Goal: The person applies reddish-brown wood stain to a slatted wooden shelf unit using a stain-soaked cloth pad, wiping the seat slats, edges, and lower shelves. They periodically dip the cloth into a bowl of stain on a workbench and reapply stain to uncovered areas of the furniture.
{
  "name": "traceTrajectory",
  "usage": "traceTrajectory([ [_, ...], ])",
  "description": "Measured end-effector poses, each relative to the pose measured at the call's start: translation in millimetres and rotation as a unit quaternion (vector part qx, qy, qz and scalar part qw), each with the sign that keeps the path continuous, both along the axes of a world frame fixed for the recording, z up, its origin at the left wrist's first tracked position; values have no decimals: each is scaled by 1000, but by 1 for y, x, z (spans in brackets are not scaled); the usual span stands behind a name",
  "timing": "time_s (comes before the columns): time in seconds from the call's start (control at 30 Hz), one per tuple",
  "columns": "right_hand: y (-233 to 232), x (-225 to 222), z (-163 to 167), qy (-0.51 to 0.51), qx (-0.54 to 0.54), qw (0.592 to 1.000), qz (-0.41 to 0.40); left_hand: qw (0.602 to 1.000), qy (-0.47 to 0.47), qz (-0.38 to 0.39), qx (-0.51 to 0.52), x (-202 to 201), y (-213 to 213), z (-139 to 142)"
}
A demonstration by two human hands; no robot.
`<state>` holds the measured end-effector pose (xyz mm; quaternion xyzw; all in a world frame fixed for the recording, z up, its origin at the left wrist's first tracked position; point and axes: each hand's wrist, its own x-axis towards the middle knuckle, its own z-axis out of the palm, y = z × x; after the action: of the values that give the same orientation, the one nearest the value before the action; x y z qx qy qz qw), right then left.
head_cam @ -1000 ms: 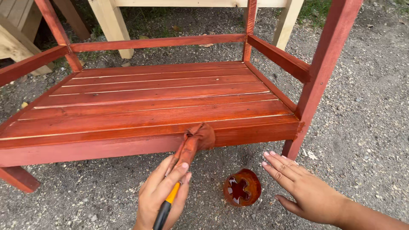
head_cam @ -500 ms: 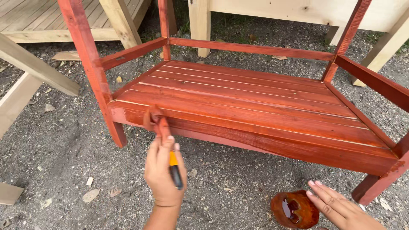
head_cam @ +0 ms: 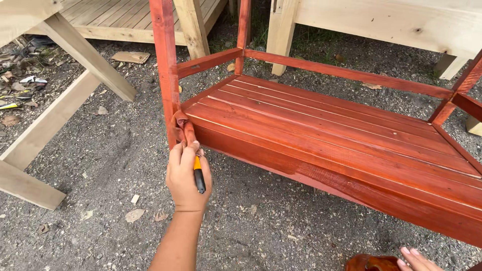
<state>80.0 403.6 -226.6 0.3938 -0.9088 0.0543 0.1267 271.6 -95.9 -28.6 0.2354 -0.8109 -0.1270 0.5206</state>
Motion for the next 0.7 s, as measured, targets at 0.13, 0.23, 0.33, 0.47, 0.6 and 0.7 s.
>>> traceTrajectory([
  [0.13,-14,-3,0,26,-117,993,13,999,14,-44,-7,5,37,2],
  [0.23,-15,-12,7,16,-81,997,13,998,18,-58,-12,6,34,3],
  [0.33,-19,-10,8,9,-117,992,-55,998,30,-39,39,5,1,5],
  [0.47,-14,1,18,24,-121,992,21,993,73,-46,77,4,11,-1],
  [0.6,-16,-4,37,38,-100,994,24,996,59,-61,38,7,34,-2],
  [0.7,-4,2,45,81,-65,987,125,994,70,-40,68,8,0,3],
])
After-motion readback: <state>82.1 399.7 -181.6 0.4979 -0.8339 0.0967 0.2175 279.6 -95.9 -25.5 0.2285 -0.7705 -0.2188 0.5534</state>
